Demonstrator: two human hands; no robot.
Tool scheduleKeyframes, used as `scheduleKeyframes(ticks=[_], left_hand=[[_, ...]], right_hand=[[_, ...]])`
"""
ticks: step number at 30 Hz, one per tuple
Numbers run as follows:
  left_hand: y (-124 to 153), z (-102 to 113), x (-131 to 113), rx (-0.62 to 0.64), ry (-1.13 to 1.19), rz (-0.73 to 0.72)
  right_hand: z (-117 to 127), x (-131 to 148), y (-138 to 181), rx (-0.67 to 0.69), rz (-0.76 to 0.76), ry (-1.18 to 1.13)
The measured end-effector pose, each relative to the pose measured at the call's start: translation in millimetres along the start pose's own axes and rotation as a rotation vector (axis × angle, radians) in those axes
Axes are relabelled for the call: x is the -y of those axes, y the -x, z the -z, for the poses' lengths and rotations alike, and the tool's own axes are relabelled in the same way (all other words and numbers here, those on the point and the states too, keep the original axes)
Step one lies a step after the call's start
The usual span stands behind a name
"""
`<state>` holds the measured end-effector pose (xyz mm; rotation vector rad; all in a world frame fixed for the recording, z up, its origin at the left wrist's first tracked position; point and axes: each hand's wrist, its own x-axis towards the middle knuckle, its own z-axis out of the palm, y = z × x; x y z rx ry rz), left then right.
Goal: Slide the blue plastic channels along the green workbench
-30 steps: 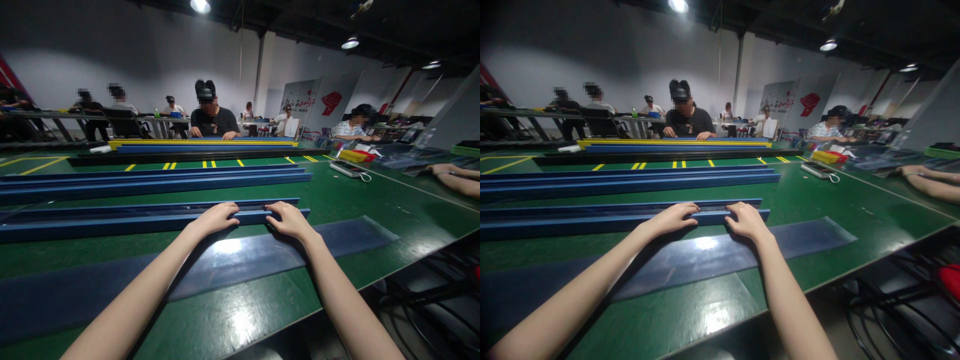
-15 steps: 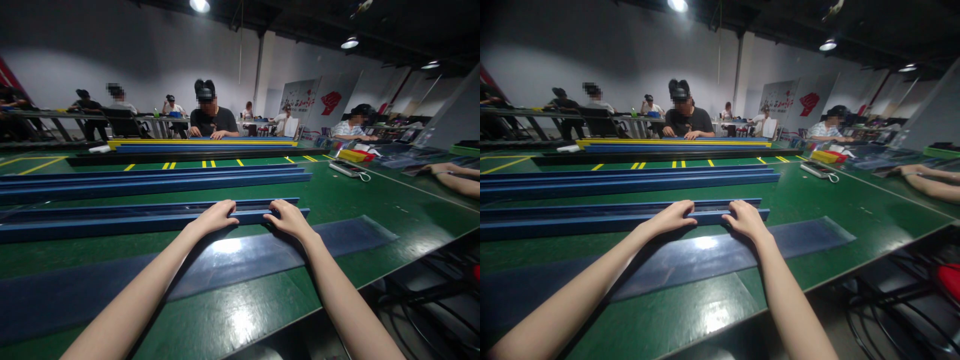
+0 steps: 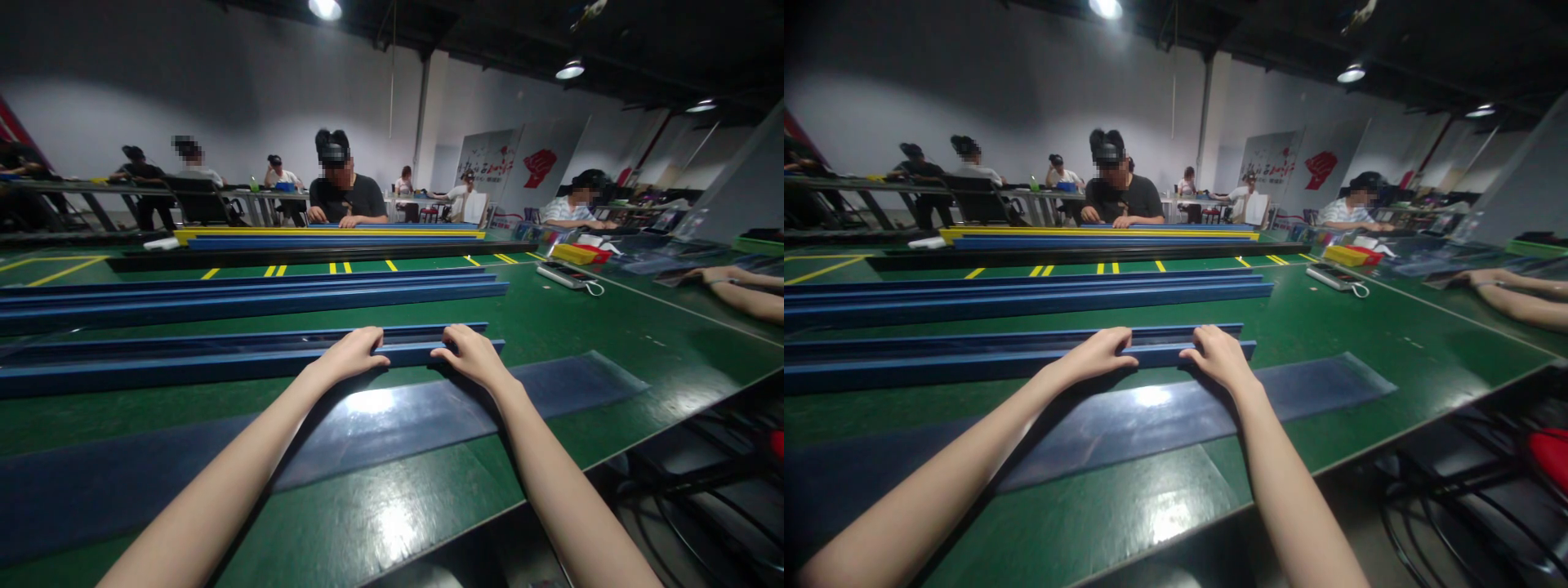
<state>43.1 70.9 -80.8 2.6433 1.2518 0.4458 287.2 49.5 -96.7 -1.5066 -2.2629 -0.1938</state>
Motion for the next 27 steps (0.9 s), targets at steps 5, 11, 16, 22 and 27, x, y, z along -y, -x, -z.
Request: scheduleKeyframes(ticks=[5, 11, 16, 22, 27], left_hand=[[0.1, -0.4, -0.1, 0.005, -0.018, -0.005], [0.2, -0.1, -0.8, 0.006, -0.021, -0.006], [0.0, -0.1, -0.1, 0.011, -0.017, -0.009], [0.8, -0.6, -0.4, 0.011, -0.003, -0.003], [1.5, -0.2, -1.3, 0.021, -0.029, -0.001]], right_hand=[[0.1, 0.1, -0.2, -0.001, 0.0, 0.005], [1.6, 1.9, -0.4, 0.0, -0.002, 0.019], [3.8, 2.9, -0.2, -0.013, 0.0, 0.042], [4.9, 2.0, -0.8, -0.044, 0.01, 0.061], [2.8, 0.3, -0.8, -0.07, 0.034, 0.047]])
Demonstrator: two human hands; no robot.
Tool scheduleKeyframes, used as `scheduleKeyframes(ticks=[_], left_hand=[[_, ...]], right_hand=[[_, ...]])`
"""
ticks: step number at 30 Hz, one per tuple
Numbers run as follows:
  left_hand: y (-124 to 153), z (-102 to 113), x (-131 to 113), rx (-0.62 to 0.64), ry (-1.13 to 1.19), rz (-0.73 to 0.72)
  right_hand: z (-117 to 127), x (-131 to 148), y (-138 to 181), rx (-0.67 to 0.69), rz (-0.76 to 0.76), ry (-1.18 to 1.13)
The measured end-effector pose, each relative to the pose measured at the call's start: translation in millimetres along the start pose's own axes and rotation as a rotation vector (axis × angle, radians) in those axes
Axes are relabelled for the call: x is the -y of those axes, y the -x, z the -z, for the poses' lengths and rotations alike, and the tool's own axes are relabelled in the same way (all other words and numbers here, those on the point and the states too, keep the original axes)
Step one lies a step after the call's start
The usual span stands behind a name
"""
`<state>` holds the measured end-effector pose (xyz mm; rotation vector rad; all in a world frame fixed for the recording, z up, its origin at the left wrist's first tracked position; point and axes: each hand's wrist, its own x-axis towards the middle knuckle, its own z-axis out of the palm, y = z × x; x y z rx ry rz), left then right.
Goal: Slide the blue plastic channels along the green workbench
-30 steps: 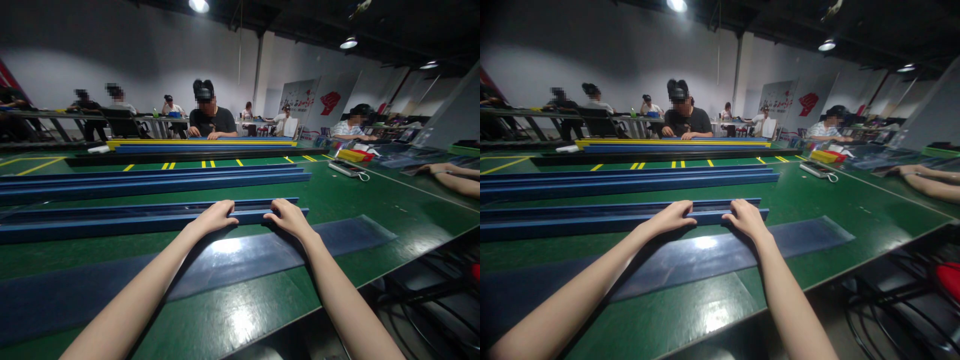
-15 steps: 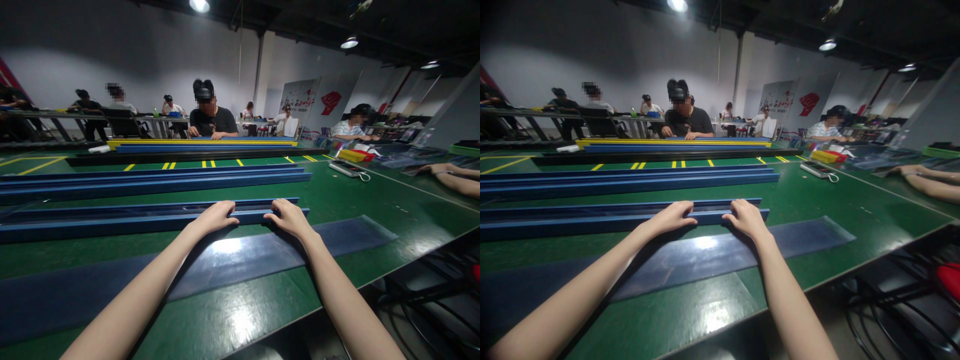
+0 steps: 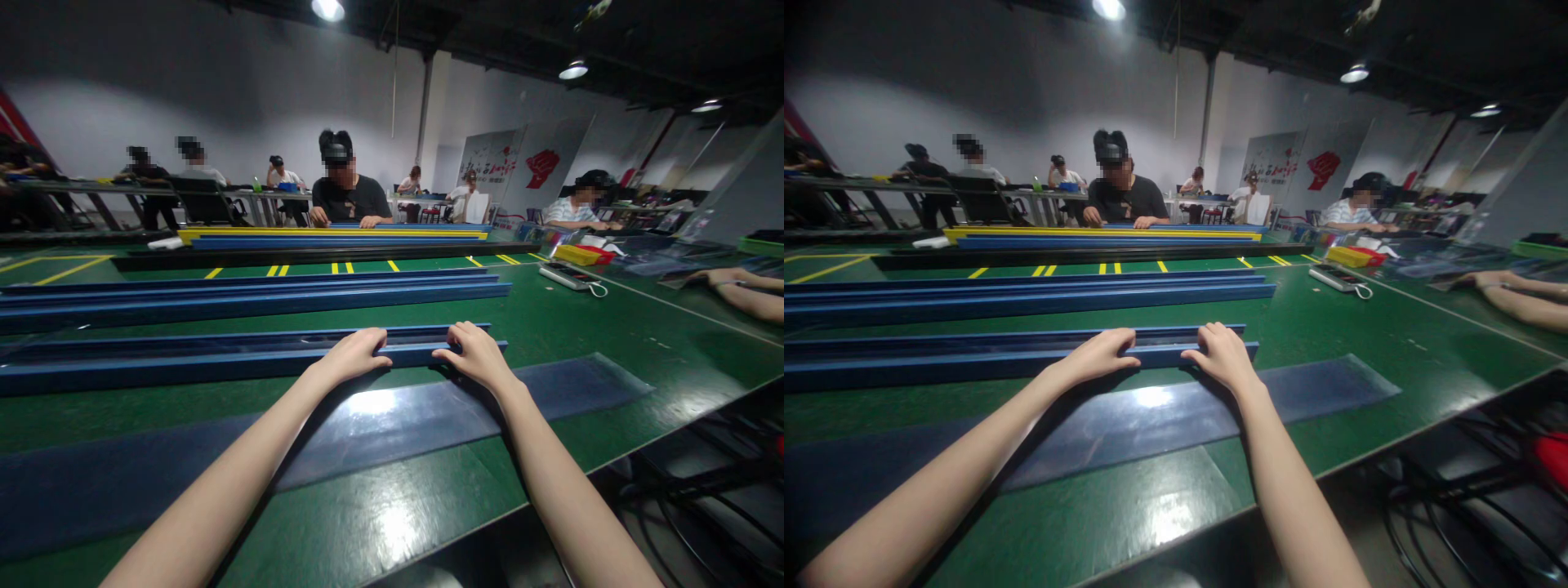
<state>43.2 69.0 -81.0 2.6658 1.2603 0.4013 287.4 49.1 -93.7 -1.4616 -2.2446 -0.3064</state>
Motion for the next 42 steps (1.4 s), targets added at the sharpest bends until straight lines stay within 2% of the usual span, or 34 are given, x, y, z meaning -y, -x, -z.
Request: scheduleKeyframes(ticks=[25, 42], left_hand=[[2.0, 3.5, -4.8, 0.009, -0.113, 0.036], [3.1, 4.4, -6.2, 0.018, -0.082, 0.051]], right_hand=[[-3.5, -2.8, -0.8, 0.02, -0.006, -0.019], [-3.3, -1.9, -0.9, 0.02, -0.019, -0.052]])
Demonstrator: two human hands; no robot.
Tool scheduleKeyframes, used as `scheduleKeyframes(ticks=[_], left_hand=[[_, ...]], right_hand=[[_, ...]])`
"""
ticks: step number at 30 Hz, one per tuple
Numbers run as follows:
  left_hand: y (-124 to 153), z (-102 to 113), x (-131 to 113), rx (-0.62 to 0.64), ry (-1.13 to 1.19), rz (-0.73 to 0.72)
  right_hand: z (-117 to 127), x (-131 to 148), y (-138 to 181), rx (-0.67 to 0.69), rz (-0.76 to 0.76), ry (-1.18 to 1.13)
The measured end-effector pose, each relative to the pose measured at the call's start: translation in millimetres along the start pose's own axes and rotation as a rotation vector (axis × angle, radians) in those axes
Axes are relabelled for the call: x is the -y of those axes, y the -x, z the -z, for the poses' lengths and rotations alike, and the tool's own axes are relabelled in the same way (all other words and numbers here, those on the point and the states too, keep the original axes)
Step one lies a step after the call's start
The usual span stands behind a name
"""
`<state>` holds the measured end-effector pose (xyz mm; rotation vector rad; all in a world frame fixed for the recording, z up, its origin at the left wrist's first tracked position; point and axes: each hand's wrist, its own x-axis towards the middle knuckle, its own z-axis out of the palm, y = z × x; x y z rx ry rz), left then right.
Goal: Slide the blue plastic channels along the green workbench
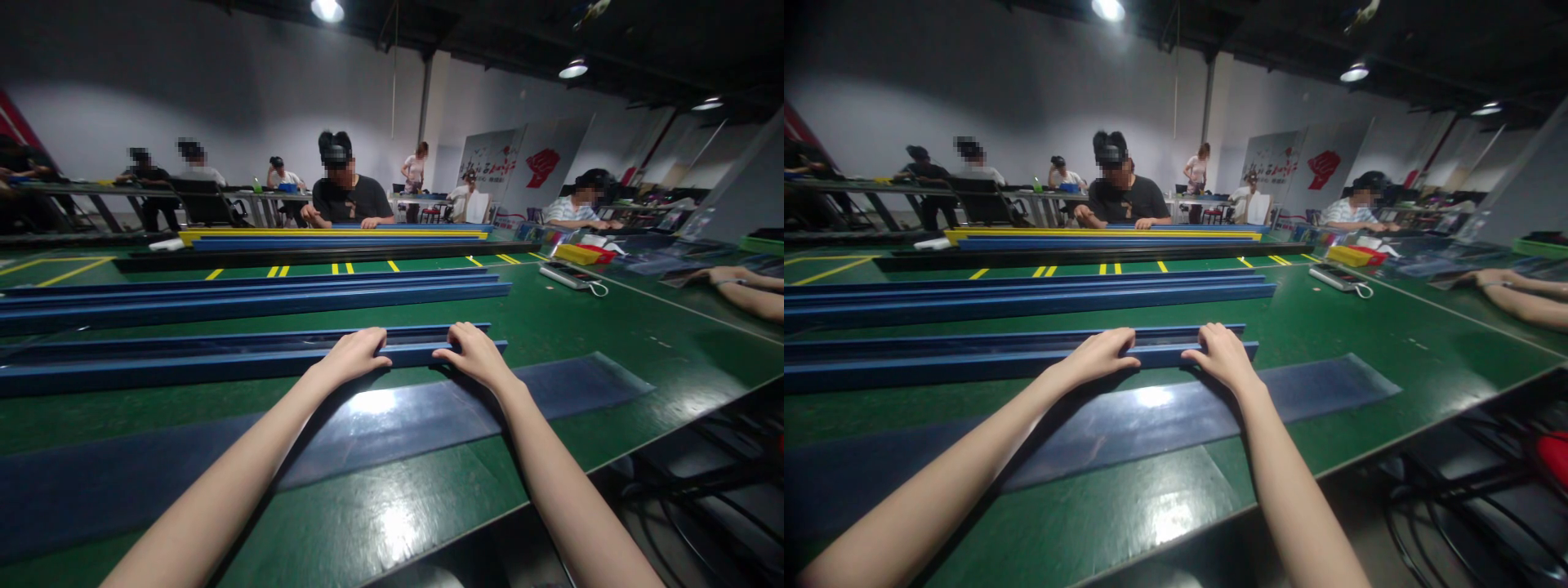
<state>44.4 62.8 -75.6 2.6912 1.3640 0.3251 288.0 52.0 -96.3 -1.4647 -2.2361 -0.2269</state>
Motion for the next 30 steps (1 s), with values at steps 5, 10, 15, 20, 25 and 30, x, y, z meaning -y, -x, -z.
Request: scheduleKeyframes(ticks=[5, 10, 15, 20, 25, 30], left_hand=[[-0.7, -0.8, 0.9, -0.022, 0.02, -0.023], [-0.3, -1.3, 0.7, -0.029, 0.032, -0.029], [0.0, -1.4, 0.6, -0.034, 0.037, -0.041], [-1.2, -3.2, 2.4, -0.038, 0.064, -0.058], [-1.2, -4.1, 3.8, -0.043, 0.088, -0.065], [-1.5, -3.5, 3.7, -0.027, 0.091, -0.056]], right_hand=[[-1.3, -1.8, -0.3, 0.012, -0.008, -0.05], [-5.0, -6.5, -1.5, 0.02, -0.008, -0.13], [-7.3, -9.0, -2.5, 0.017, -0.018, -0.16], [-7.9, -9.7, -2.9, 0.016, -0.017, -0.167], [-8.1, -9.9, -3.1, 0.017, -0.019, -0.164], [-6.7, -8.1, -2.2, 0.015, -0.021, -0.155]])
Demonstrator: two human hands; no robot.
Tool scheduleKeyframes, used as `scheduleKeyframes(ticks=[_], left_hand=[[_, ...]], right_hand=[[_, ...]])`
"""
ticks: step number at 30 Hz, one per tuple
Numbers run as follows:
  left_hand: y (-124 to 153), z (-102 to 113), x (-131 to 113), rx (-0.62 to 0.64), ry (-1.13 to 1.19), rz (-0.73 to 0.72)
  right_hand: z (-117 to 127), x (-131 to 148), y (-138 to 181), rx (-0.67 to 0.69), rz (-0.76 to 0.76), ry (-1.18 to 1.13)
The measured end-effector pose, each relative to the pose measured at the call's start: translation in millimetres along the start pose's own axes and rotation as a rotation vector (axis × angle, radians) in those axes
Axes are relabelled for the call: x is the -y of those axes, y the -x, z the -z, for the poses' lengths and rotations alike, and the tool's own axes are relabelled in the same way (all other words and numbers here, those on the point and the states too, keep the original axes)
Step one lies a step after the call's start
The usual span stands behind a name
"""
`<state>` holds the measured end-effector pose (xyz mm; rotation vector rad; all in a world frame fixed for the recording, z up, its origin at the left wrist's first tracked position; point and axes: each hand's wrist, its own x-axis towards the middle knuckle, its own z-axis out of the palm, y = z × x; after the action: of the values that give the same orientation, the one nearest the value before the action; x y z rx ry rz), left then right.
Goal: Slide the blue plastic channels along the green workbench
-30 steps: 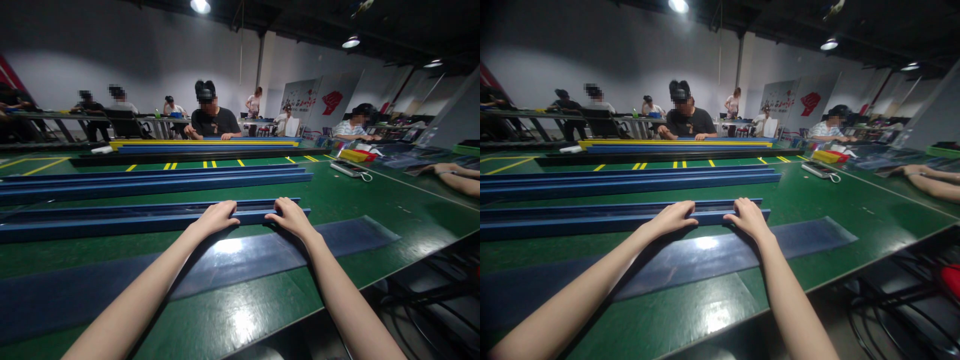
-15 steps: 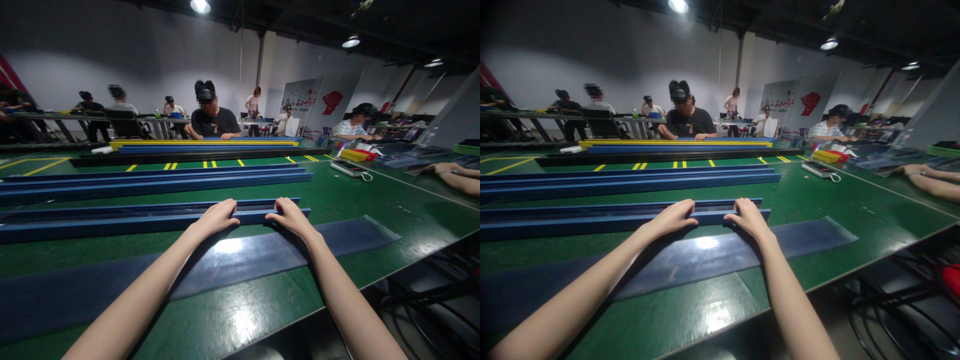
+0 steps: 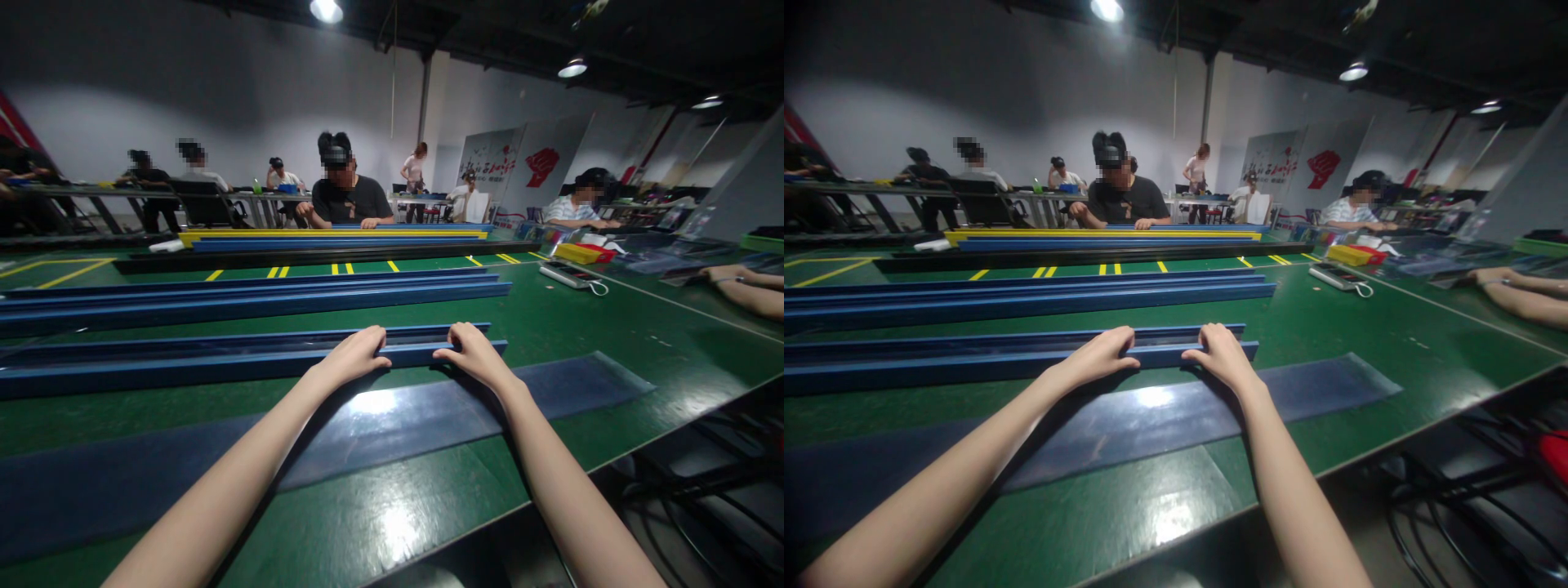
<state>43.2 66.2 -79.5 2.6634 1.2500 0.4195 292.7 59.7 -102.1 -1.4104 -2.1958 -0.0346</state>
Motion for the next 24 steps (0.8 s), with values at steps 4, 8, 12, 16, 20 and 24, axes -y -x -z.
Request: scheduleKeyframes(ticks=[4, 8, 12, 16, 20, 24], left_hand=[[-0.7, -0.2, 0.2, 0.002, -0.008, -0.004], [-0.6, -0.5, 0.5, 0.01, -0.013, 0.003], [0.0, 0.1, -0.6, 0.017, -0.011, 0.011], [0.1, 0.7, -1.7, 0.016, -0.012, 0.005], [-0.3, 0.6, -1.2, 0.017, -0.012, 0.008], [-0.5, 0.8, -1.2, 0.018, -0.014, 0.01]], right_hand=[[-0.4, 0.0, 0.1, -0.002, 0.003, 0.02], [-0.8, -0.5, -0.1, -0.004, 0.006, 0.038], [0.9, 1.2, 0.2, -0.016, 0.013, 0.061], [2.7, 3.0, 0.7, -0.015, 0.031, 0.075], [2.3, 2.6, 0.4, -0.006, 0.025, 0.078], [1.4, 2.0, 0.1, -0.011, 0.02, 0.074]])
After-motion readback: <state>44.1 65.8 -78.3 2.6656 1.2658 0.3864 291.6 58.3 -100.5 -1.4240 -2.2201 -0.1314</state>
